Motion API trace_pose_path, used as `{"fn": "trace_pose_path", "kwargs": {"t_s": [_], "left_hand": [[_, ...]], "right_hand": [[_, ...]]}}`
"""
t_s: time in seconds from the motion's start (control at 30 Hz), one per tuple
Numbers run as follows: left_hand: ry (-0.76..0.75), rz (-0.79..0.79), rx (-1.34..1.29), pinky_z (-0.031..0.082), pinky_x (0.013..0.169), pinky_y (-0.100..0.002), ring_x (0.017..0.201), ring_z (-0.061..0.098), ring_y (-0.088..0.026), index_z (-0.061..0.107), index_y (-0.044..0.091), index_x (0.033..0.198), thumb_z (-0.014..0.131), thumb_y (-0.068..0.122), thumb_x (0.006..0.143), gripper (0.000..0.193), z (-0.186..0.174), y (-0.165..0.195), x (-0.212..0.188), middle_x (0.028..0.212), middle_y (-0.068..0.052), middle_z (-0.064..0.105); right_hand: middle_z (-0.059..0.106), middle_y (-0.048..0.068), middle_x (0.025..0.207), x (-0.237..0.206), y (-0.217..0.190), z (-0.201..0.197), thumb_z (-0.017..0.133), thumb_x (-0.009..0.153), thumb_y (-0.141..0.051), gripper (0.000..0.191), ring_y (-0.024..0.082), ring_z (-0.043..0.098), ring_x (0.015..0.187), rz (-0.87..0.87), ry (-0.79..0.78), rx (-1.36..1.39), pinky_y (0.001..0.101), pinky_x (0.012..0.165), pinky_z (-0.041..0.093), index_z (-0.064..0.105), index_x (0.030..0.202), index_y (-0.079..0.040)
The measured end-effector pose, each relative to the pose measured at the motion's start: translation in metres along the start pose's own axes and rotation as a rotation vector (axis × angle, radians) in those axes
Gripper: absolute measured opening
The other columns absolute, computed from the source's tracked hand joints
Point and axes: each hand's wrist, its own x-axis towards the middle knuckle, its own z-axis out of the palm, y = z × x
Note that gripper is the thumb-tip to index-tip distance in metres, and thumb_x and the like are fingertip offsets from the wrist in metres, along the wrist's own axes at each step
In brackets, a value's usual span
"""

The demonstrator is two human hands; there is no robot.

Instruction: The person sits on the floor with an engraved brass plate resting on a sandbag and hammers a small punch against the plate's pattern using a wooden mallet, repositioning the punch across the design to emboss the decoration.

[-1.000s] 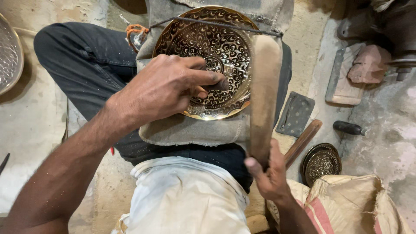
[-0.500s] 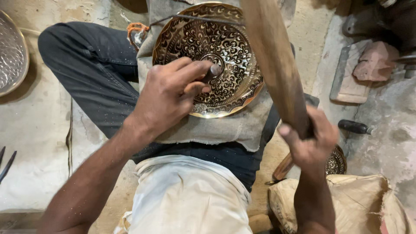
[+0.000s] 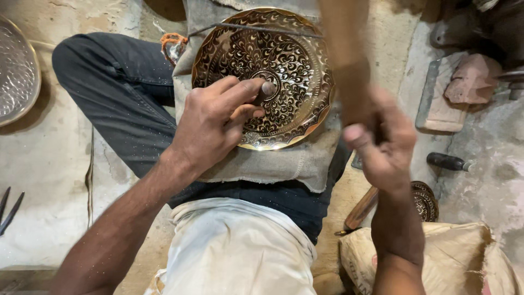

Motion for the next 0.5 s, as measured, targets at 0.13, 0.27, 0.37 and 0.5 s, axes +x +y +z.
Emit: {"fn": "trace_pose_path", "kwargs": {"t_s": [0.13,0.27,0.37,0.5], "left_hand": [[-0.006,0.001,0.002,0.063,0.070,-0.032,0.081,0.072,-0.019,0.067,0.003,0.123,0.072,0.002,0.096,0.028,-0.002,0.000,0.001,0.099,-0.010,0.071],[-0.054,-0.050,0.042,0.060,0.064,-0.034,0.076,0.071,-0.019,0.069,0.005,0.116,0.074,0.004,0.096,0.021,-0.005,0.001,0.004,0.094,-0.009,0.071],[-0.031,-0.014,0.029,0.060,0.065,-0.035,0.076,0.070,-0.020,0.068,0.003,0.124,0.074,0.005,0.094,0.031,-0.005,0.001,0.005,0.096,-0.010,0.071],[-0.045,-0.016,0.002,0.062,0.068,-0.033,0.079,0.071,-0.019,0.067,0.005,0.126,0.072,0.003,0.096,0.031,-0.005,0.001,0.006,0.098,-0.009,0.069]], "right_hand": [[0.072,0.010,0.102,-0.015,0.012,-0.009,0.079,0.100,-0.025,0.047,0.014,0.067,0.085,-0.085,-0.026,-0.064,0.0247,0.081,0.054,0.065,0.140,-0.004],[0.071,0.008,0.085,-0.016,0.018,-0.016,0.079,0.092,-0.022,0.051,0.015,0.064,0.067,-0.038,-0.238,-0.303,0.0290,0.065,0.051,0.065,0.136,-0.001],[0.072,0.007,0.094,-0.011,0.012,-0.011,0.075,0.101,-0.025,0.045,0.013,0.069,0.075,-0.121,-0.064,-0.144,0.0265,0.071,0.056,0.063,0.139,-0.004],[0.069,0.001,0.083,-0.010,0.006,0.000,0.075,0.101,-0.029,0.048,0.007,0.061,0.059,-0.068,-0.039,-0.043,0.0226,0.054,0.050,0.060,0.140,-0.005]]}}
